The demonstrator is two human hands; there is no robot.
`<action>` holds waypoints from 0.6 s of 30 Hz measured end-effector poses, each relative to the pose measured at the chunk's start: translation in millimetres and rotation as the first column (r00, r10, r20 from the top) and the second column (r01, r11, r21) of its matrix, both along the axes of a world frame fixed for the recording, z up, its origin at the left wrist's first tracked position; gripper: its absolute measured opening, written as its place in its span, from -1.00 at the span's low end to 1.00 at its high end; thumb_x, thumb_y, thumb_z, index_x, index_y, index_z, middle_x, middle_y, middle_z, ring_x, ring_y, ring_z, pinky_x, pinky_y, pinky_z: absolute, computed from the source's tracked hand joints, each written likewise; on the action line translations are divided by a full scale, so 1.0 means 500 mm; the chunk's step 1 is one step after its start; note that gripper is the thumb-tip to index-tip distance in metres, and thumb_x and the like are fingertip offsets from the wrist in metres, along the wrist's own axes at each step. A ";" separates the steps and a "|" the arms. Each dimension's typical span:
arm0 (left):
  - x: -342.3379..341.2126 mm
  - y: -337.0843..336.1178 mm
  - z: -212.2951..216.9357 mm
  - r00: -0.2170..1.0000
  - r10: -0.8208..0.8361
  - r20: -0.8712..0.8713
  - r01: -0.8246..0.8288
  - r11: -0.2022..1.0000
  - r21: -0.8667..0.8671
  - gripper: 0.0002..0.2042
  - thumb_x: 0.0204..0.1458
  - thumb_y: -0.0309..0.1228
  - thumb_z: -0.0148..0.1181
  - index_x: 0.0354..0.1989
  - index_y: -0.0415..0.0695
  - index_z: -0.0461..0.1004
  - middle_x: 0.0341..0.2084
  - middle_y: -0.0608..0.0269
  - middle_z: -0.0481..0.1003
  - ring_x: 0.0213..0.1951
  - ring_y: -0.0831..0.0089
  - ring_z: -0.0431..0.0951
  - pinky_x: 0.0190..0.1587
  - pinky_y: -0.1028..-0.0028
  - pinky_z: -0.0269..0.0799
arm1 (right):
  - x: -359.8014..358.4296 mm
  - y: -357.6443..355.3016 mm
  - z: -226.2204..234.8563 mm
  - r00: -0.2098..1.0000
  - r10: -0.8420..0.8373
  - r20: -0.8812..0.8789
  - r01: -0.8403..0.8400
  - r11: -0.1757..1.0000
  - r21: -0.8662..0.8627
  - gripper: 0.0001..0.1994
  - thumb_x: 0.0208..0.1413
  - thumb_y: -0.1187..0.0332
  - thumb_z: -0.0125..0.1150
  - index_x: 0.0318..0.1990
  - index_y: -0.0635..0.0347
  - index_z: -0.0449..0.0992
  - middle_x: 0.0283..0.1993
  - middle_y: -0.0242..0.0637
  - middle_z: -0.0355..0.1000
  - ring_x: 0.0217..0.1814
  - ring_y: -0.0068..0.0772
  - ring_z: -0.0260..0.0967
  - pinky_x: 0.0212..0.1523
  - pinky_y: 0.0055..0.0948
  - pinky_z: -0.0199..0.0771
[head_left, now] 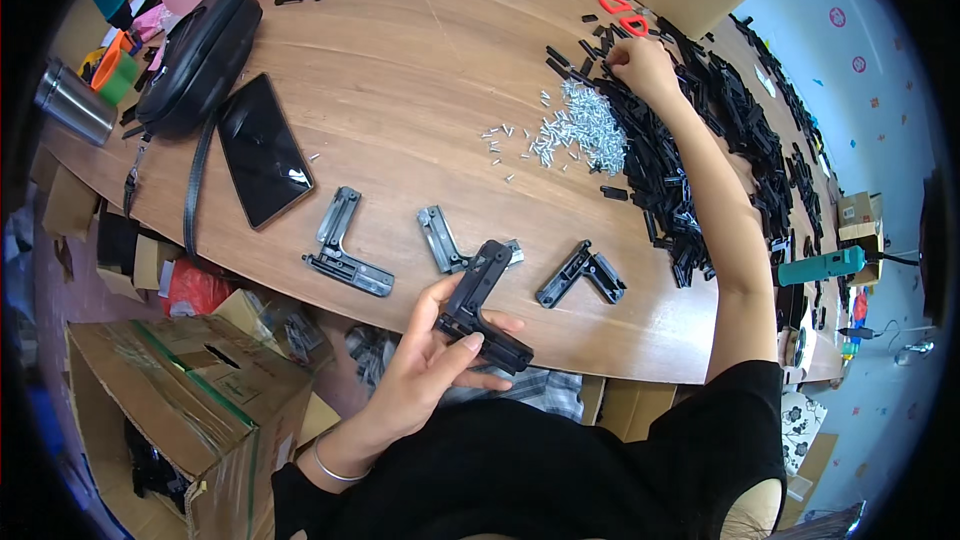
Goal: The person assembles small black plastic components on a wooden table. They pick up parts, insert screws, and use a green electric screwdriver to fasten them together. The person works on multiple units, placing finished assemblies on the table.
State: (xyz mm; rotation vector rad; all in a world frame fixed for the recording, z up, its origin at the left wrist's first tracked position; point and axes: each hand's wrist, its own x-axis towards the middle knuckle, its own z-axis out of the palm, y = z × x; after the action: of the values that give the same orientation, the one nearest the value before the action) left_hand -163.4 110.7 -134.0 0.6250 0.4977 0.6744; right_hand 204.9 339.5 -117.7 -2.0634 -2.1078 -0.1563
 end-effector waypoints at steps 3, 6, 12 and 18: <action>0.002 -0.001 0.003 1.000 0.004 0.001 -0.004 1.000 0.002 -0.48 0.14 -0.52 -0.16 0.23 -0.09 -0.21 0.00 -0.09 0.28 -0.10 0.36 0.45 -0.17 0.35 0.53 | -0.032 0.001 0.020 0.999 0.003 0.054 -0.002 1.000 -0.026 -0.85 -0.27 0.47 0.22 -0.43 0.14 0.57 -0.43 -0.21 0.50 -0.32 -0.21 0.47 -0.21 -0.30 0.45; 0.008 -0.003 0.006 0.999 -0.029 0.017 0.029 1.000 -0.001 -0.48 0.14 -0.51 -0.15 0.23 -0.11 -0.20 0.01 -0.10 0.28 -0.10 0.36 0.44 -0.17 0.37 0.53 | -0.015 0.012 0.014 0.997 0.049 0.058 -0.041 0.990 -0.135 -0.83 -0.31 0.51 0.20 -0.43 0.20 0.55 -0.45 -0.20 0.51 -0.34 -0.31 0.48 -0.25 -0.40 0.46; 0.017 -0.013 0.017 0.999 -0.035 0.020 0.035 0.999 0.022 -0.50 0.14 -0.49 -0.15 0.23 -0.11 -0.16 -0.02 -0.08 0.31 -0.12 0.38 0.45 -0.18 0.39 0.53 | -0.037 0.015 0.015 0.993 0.040 0.115 -0.030 0.996 -0.085 -0.88 -0.26 0.52 0.16 -0.48 0.13 0.56 -0.35 -0.16 0.48 -0.22 -0.11 0.44 -0.17 -0.26 0.42; 0.024 -0.030 0.020 0.998 -0.065 -0.018 0.065 0.998 0.013 -0.52 0.15 -0.47 -0.15 0.22 -0.12 -0.13 -0.04 -0.08 0.33 -0.13 0.38 0.46 -0.20 0.39 0.53 | -0.042 0.010 0.010 0.969 -0.037 0.246 0.041 0.999 -0.009 -0.85 -0.19 0.53 0.07 -0.40 0.26 0.53 -0.34 -0.04 0.47 -0.21 -0.05 0.44 -0.22 -0.23 0.46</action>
State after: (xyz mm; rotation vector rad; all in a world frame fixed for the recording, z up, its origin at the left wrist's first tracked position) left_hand -151.4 95.8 -123.8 0.6578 0.4872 0.6114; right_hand 184.0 344.5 -112.8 -2.1942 -2.2103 -0.4254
